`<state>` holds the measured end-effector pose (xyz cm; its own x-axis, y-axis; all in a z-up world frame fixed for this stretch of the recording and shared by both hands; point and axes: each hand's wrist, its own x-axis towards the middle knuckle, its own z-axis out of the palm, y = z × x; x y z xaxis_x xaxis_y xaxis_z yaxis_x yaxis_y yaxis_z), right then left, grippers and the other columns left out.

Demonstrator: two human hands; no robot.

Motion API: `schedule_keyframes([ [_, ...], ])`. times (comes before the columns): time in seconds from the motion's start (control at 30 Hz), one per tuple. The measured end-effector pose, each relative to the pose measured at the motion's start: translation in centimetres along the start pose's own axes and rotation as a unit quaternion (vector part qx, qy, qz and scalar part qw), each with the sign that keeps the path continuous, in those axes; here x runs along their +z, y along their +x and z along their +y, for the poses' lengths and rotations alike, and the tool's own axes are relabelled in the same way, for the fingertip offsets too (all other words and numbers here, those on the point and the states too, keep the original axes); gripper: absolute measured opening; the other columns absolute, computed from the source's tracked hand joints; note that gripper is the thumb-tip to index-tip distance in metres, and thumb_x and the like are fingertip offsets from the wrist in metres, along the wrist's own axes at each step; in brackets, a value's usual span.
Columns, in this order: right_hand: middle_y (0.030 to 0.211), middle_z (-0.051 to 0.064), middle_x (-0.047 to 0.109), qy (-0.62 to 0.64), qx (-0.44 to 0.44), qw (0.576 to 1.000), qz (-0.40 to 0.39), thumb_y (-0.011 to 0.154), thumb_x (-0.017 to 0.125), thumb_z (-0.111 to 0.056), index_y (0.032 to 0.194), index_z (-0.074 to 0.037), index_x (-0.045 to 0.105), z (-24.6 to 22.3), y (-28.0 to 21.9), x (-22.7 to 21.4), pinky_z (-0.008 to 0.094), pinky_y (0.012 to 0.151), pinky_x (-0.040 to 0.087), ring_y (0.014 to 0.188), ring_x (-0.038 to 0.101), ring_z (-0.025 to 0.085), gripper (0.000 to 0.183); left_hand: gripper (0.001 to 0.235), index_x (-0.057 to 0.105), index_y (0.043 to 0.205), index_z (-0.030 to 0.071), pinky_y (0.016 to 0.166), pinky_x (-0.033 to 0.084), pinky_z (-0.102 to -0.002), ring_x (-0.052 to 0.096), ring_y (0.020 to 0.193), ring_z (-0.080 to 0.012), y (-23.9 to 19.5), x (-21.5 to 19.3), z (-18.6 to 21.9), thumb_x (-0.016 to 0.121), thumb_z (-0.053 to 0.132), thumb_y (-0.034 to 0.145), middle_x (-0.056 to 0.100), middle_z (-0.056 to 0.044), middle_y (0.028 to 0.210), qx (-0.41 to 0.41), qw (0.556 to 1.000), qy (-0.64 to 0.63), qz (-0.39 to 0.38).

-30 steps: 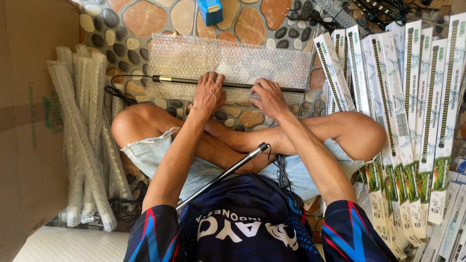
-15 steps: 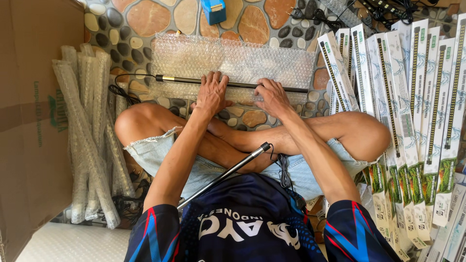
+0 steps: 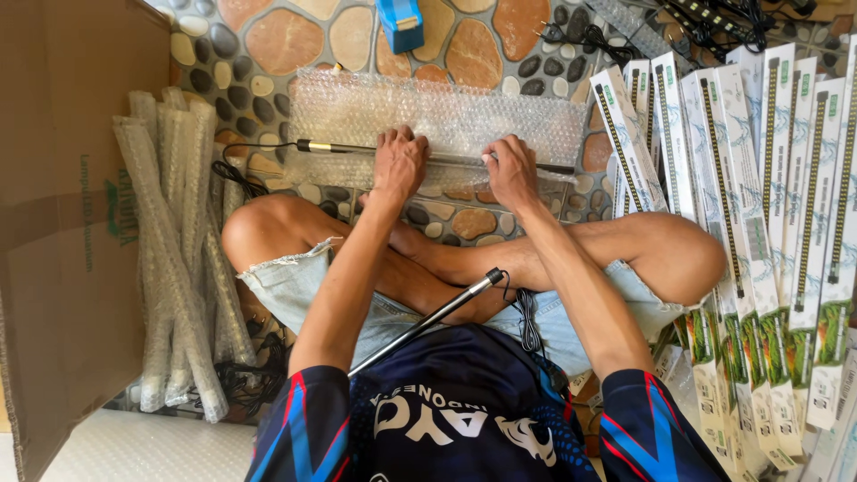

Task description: The person sits on the floor and wraps LED light strips in bubble wrap. They roll the strip in the protective material and secure it with tape from a dispenser, then place the finished package aside.

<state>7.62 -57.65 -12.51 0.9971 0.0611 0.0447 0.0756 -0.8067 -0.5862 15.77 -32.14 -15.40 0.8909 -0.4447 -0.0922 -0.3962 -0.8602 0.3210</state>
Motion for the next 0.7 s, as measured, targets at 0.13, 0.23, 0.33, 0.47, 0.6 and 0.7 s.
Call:
schedule_keyframes([
  [0.13,0.102,0.002,0.054,-0.102,-0.021,0.994,0.044,0.101,0.067,-0.019,0.110,-0.016,0.066,-1.0,-0.4,-0.8,0.044,0.090,0.045,0.102,0.059,0.027,0.009,0.021,0.070,0.098,0.020,0.106,0.038,-0.049,0.060,0.108,-0.0293,0.4,-0.7,1.1,0.068,0.041,0.096,0.060,-0.007,0.104,-0.040,0.999,0.022,0.027],
  [0.23,0.098,0.003,0.050,-0.138,-0.017,0.990,0.012,0.095,0.078,-0.025,0.104,-0.016,0.063,-0.3,-1.3,-1.3,0.044,0.087,0.043,0.099,0.056,0.028,0.019,0.027,0.060,0.100,0.013,0.104,0.034,-0.049,0.053,0.107,-0.0297,-0.4,-4.3,3.4,0.073,0.037,0.095,0.051,-0.007,0.103,-0.074,0.994,0.022,0.081],
  [0.33,0.102,0.005,0.049,-0.187,0.034,0.982,-0.001,0.081,0.089,-0.022,0.105,-0.016,0.059,-1.2,-1.7,-2.8,0.047,0.085,0.042,0.102,0.055,0.032,0.038,0.030,0.056,0.094,0.011,0.096,0.037,-0.047,0.051,0.102,-0.0313,-0.7,-2.0,3.6,0.074,0.036,0.092,0.049,-0.009,0.098,-0.092,0.985,0.016,0.147],
  [0.47,0.107,0.005,0.048,-0.225,0.126,0.966,-0.009,0.075,0.092,-0.025,0.111,-0.018,0.053,1.1,-2.2,-3.8,0.051,0.092,0.042,0.108,0.053,0.034,0.054,0.025,0.064,0.086,0.013,0.096,0.043,-0.044,0.057,0.095,-0.0301,-1.0,0.7,2.1,0.074,0.034,0.094,0.056,-0.009,0.092,-0.057,0.972,-0.041,0.225],
  [0.6,0.106,0.005,0.053,-0.208,0.109,0.970,-0.068,0.082,0.089,-0.028,0.110,-0.019,0.056,4.3,-1.2,-4.5,0.050,0.090,0.043,0.107,0.057,0.033,0.045,0.029,0.063,0.084,0.013,0.094,0.044,-0.045,0.055,0.089,-0.0301,-0.7,0.9,1.4,0.071,0.037,0.098,0.052,-0.008,0.088,-0.055,0.965,-0.101,0.234],
  [0.7,0.109,0.006,0.060,-0.177,0.115,0.969,-0.130,0.081,0.088,-0.043,0.111,-0.019,0.060,5.6,-0.3,-6.3,0.052,0.092,0.048,0.111,0.061,0.034,0.048,0.042,0.059,0.085,0.015,0.091,0.042,-0.049,0.052,0.090,-0.0302,-0.3,-0.4,1.5,0.070,0.055,0.094,0.045,-0.005,0.090,-0.051,0.968,-0.122,0.213],
])
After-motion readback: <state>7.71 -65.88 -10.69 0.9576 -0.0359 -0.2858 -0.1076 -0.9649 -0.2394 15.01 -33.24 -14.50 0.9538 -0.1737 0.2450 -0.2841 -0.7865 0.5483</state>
